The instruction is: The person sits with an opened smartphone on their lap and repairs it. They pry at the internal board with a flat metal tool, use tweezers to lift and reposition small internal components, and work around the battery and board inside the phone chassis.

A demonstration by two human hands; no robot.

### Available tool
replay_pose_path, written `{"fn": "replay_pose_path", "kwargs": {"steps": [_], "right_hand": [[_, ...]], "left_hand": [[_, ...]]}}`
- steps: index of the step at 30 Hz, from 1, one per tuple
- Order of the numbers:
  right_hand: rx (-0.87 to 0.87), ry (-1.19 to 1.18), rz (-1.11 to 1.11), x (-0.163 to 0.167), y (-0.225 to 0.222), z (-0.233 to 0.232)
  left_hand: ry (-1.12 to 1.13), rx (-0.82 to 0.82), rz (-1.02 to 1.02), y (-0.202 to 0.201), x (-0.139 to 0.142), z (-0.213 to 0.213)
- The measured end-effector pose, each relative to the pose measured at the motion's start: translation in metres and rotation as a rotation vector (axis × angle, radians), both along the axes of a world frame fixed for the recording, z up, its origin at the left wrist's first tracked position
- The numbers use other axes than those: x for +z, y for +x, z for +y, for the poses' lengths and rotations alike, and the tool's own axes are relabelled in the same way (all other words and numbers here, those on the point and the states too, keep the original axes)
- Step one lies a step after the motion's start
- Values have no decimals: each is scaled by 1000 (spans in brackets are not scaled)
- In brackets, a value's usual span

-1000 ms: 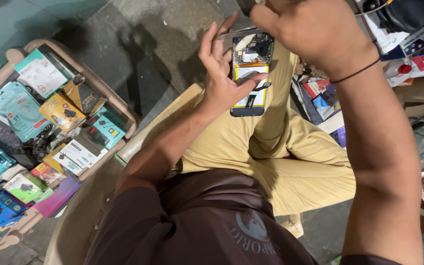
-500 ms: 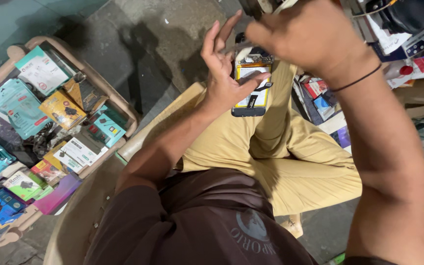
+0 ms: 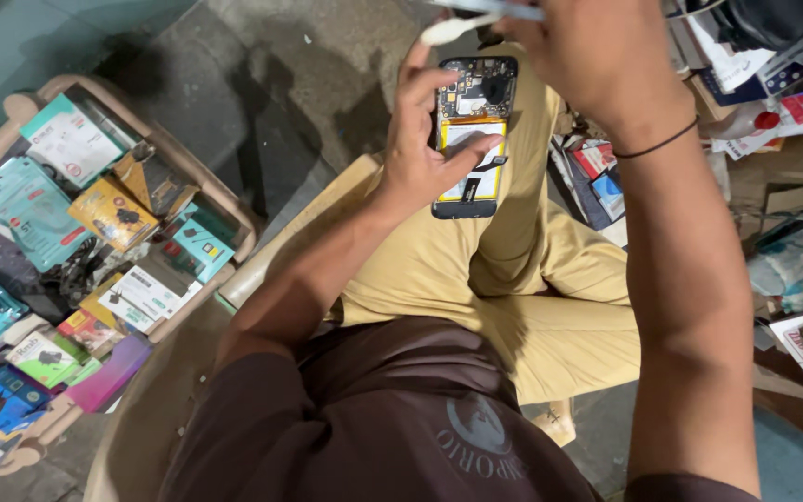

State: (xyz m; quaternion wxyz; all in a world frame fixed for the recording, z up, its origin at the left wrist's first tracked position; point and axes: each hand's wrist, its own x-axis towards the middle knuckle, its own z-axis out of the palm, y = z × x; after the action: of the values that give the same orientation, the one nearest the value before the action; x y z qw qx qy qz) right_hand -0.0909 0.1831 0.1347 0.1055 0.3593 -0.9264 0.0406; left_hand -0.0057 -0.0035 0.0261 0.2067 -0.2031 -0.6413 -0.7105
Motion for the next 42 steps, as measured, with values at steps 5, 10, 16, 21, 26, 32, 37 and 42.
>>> {"fn": "replay_pose_path", "kwargs": {"steps": [5, 10, 16, 21, 26, 32, 37, 42], "right_hand": [[93, -114, -111, 1, -5, -5], [51, -126, -211, 4, -2, -7], [85, -259, -317, 4, 2, -10], [22, -189, -311, -10, 8, 4], [-43, -1066, -603, -43, 23, 41], [-70, -1821, -593, -76, 79, 43], [-121, -1764, -618, -78, 106, 21], [-163, -1638, -569, -69, 107, 7]], "left_hand": [[-114, -36, -95, 6, 14, -11], [-126, -96, -177, 9, 15, -13], [-176, -84, -90, 6, 9, -12], [-208, -84, -139, 9, 7, -12], [-169, -114, -193, 14, 9, -15], [-249, -98, -182, 15, 15, -15], [-341, -76, -114, 18, 15, -18], [-245, -231, -164, 21, 4, -18]]}}
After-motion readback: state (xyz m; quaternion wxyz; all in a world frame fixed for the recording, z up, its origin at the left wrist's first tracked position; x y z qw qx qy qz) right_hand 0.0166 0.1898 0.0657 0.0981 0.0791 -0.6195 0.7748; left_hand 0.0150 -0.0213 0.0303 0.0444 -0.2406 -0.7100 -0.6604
